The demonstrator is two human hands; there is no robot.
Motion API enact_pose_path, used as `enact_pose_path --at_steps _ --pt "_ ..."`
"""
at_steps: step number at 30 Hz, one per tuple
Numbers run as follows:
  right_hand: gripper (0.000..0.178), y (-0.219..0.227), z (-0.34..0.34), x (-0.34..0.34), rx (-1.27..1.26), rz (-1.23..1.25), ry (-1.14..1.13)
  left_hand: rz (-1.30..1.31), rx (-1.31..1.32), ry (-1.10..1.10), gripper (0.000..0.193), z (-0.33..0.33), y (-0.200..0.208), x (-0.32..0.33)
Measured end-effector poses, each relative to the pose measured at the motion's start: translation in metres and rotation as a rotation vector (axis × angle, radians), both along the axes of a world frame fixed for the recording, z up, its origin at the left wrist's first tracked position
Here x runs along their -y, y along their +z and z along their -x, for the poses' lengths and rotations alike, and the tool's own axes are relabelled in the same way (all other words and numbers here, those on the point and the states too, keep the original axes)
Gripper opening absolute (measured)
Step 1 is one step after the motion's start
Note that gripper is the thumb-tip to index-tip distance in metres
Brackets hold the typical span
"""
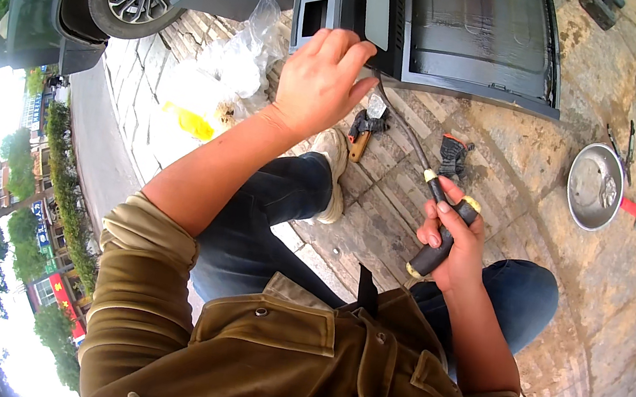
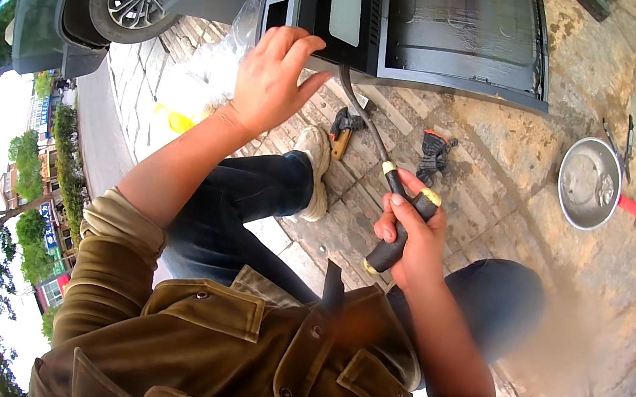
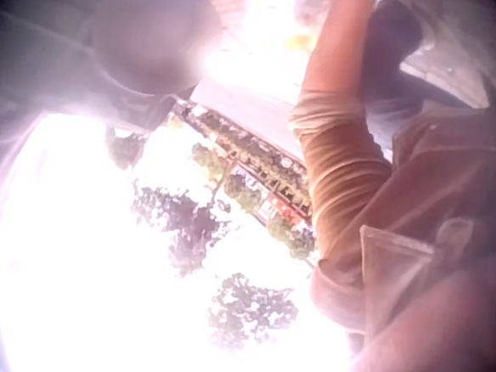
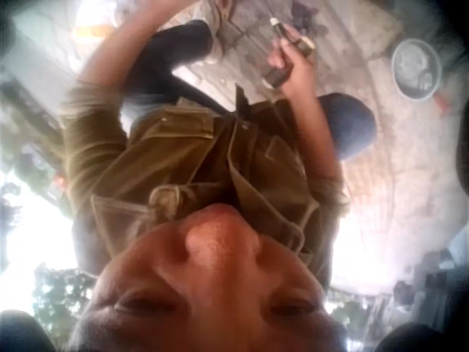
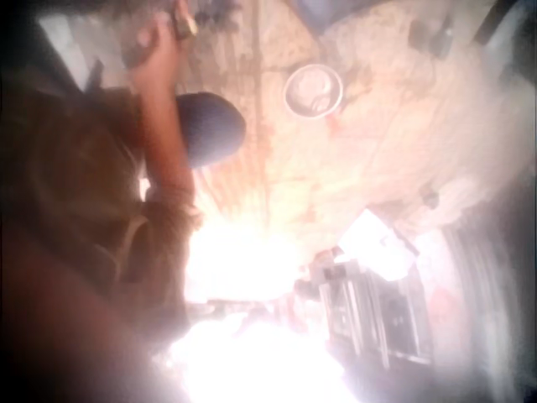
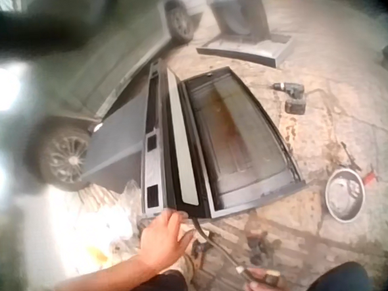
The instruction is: The person uses a chisel to pry open the casing of a black electronic device on a paved outdoor surface. They then use a cloth to wipe the interior and exterior surfaces of the device and use a screwdriver to manipulate internal components.
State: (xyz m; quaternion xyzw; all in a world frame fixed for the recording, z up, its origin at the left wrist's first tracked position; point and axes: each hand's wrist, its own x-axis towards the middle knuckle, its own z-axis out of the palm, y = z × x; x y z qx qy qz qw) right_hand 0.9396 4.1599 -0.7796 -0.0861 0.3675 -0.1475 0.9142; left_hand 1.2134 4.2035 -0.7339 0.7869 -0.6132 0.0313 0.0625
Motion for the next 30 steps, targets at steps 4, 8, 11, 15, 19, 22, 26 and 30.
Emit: enact_pose_path --at_steps 4,8,11,15,19,22,26,30 --pt "0.045 0.010 -0.005 0.001 -0.048 -0.018 -0.001 -0.119 0.343 0.016 0.071 -0.020 0.005 0.021" --pt "0.046 0.020 -0.010 0.012 -0.029 -0.070 0.013 -0.172 0.209 0.231 0.080 -0.031 -0.019 0.018" --pt "0.045 0.032 -0.016 0.037 -0.025 -0.055 0.041 -0.122 0.193 0.236 0.080 -0.030 -0.027 0.020" --pt "0.043 0.047 -0.029 0.058 -0.016 0.004 0.091 -0.116 0.192 0.247 0.081 -0.029 -0.030 0.019" --pt "0.042 0.054 -0.035 0.062 -0.052 0.025 0.100 -0.099 0.160 0.250 0.082 -0.029 -0.031 0.021" --pt "0.039 0.066 -0.045 0.065 -0.127 0.049 0.109 -0.083 0.152 0.245 0.082 -0.031 -0.032 0.019" --pt "0.040 0.076 -0.053 0.070 -0.161 0.067 0.116 -0.069 0.151 0.232 0.084 -0.031 -0.033 0.019" --pt "0.041 0.079 -0.059 0.074 -0.156 0.068 0.126 -0.062 0.160 0.236 0.089 -0.033 -0.035 0.018"
